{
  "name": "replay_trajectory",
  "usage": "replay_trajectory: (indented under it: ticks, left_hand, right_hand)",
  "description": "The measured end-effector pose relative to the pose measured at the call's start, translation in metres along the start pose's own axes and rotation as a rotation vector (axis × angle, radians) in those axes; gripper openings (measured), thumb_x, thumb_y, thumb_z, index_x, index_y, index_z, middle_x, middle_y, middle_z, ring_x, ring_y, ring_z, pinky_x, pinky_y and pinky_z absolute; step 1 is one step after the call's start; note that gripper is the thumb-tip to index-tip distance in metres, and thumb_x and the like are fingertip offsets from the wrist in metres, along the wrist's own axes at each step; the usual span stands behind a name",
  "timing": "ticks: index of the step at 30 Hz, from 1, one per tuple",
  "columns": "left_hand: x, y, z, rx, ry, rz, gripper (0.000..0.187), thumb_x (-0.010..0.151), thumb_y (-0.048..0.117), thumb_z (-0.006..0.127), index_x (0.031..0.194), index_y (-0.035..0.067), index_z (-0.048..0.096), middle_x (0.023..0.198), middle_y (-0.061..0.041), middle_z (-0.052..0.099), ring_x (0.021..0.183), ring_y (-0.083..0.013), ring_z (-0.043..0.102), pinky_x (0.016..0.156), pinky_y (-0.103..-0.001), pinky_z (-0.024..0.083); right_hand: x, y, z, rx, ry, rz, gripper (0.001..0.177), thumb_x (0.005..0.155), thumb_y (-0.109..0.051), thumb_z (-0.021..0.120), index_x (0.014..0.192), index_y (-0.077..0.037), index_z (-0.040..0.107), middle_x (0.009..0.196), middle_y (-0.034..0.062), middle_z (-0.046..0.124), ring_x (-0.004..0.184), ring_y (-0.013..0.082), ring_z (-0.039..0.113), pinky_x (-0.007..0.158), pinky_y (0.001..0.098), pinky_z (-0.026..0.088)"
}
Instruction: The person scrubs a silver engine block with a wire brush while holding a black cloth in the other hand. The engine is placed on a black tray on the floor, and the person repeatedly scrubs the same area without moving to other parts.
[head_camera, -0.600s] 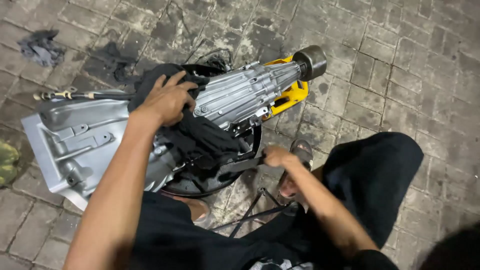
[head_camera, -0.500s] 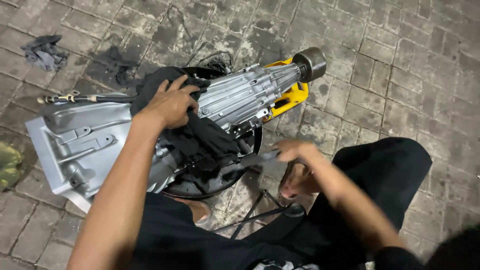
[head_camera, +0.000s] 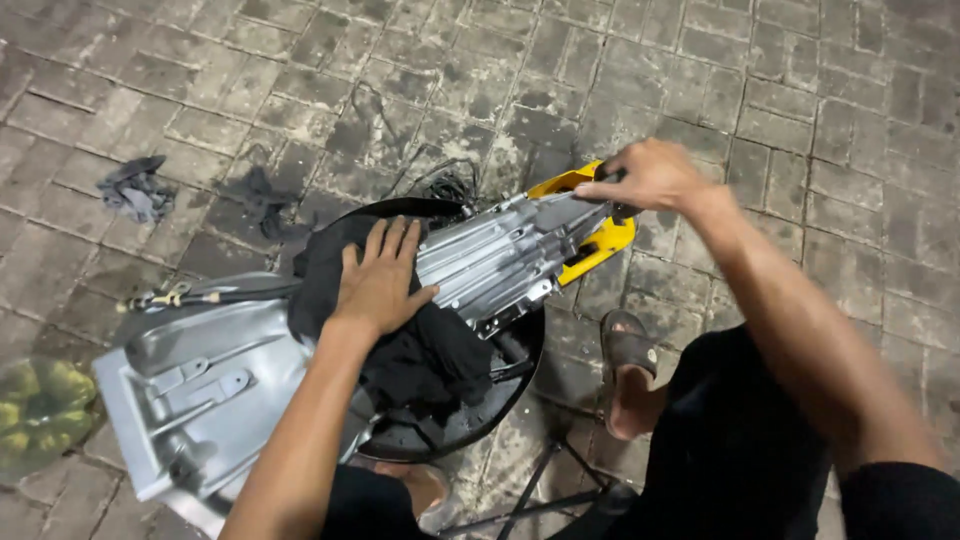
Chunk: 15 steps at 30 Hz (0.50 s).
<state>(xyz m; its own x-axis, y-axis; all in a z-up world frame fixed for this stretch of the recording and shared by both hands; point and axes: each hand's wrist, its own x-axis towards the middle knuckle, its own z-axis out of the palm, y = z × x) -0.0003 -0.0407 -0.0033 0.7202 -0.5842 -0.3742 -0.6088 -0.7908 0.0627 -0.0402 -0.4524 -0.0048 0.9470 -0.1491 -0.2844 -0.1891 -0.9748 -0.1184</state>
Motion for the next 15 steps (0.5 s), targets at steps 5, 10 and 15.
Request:
replay_trajectory:
  ticks: [5, 10, 15]
  left_hand:
    - [0.004, 0.011, 0.019, 0.053, -0.002, -0.054, 0.078, 0.1, 0.057, 0.049, 0.161, 0.012, 0.03, 0.167, -0.016, 0.028, 0.156, -0.0351, 0.014, 0.115, -0.06, 0.018]
    - [-0.024, 0.037, -0.014, -0.055, -0.139, -0.131, 0.073, 0.097, 0.05, 0.056, 0.157, 0.012, 0.037, 0.169, -0.018, 0.021, 0.157, -0.0411, 0.009, 0.118, -0.068, 0.016]
    - [-0.011, 0.024, 0.03, -0.085, 0.0, -0.048, 0.075, 0.089, 0.058, 0.059, 0.151, 0.019, 0.042, 0.168, -0.011, 0.02, 0.157, -0.0364, 0.007, 0.113, -0.078, 0.013]
  right_hand:
    - [0.041, -0.018, 0.021, 0.02, -0.033, -0.005, 0.085, 0.078, -0.093, 0.052, 0.093, -0.015, 0.082, 0.084, 0.0158, 0.078, 0.088, 0.0414, 0.074, 0.078, 0.0499, 0.056]
    - [0.078, -0.032, 0.06, -0.066, -0.095, -0.013, 0.088, 0.078, -0.095, 0.046, 0.093, -0.017, 0.082, 0.087, 0.0201, 0.077, 0.093, 0.0389, 0.074, 0.081, 0.0454, 0.057]
    - [0.084, -0.029, -0.001, -0.003, -0.377, 0.028, 0.075, 0.082, -0.085, 0.039, 0.082, -0.017, 0.07, 0.068, 0.0012, 0.058, 0.066, 0.0168, 0.055, 0.064, 0.0298, 0.045]
